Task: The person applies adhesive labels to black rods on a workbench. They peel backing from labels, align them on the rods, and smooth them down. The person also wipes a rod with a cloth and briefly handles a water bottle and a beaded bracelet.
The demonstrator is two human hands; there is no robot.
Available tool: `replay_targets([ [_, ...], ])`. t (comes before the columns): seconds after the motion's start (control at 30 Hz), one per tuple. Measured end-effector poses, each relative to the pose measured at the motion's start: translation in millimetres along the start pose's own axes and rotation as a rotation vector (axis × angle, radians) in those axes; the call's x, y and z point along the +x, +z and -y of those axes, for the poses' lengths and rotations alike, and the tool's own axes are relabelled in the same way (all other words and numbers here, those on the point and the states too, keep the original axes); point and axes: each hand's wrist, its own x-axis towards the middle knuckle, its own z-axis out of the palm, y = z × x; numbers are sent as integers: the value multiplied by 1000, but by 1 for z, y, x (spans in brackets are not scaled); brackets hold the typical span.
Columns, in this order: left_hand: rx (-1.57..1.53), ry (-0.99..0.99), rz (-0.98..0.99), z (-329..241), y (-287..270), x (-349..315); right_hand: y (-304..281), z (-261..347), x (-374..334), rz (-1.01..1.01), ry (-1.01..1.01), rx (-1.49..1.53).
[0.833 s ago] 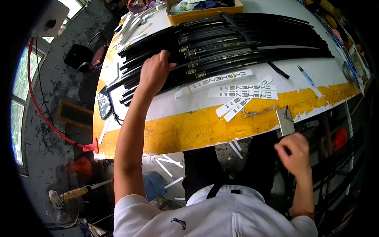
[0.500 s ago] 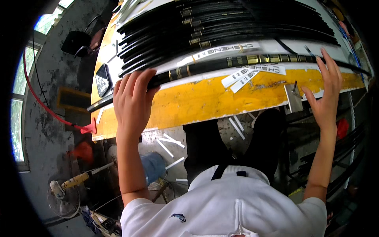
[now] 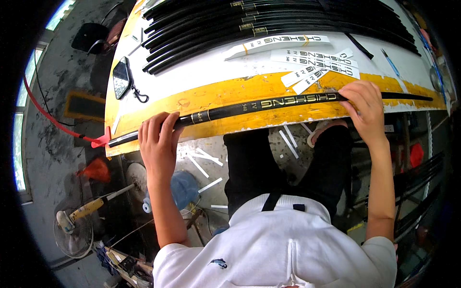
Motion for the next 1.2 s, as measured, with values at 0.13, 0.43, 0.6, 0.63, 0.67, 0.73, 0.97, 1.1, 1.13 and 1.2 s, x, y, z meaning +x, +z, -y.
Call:
replay_targets([
  [0.13, -57, -26, -4, 4, 13, -13, 4, 4, -4, 38, 31, 58],
  [0.43, -61, -32, -11, 10, 14, -14, -6, -51, 30, 235, 421, -13],
  [0.6, -21, -41, -51, 8, 13, -18, 9, -92, 32, 424, 503, 116],
  [0.63, -36, -36, -92, 5, 10, -17, 12, -95, 32, 400, 487, 143],
  [0.67, -51, -32, -134, 3, 7, -17, 12, -97, 33, 417, 539, 190],
  [0.73, -37, -11, -225, 0, 2, -21, 13, -97, 39, 453, 638, 291],
  [0.97, -242, 129, -371, -48, -15, -24, 6, -114, 29, 380, 484, 335],
  [1.1, -645, 264, -246, -86, -18, -9, -19, -94, 32, 189, 745, 267],
  [1.13, -769, 314, -192, -96, -15, -9, -29, -82, 32, 74, 745, 334],
  [1.2, -1058, 301, 64, -119, -14, -4, -44, -56, 26, -148, 738, 465],
])
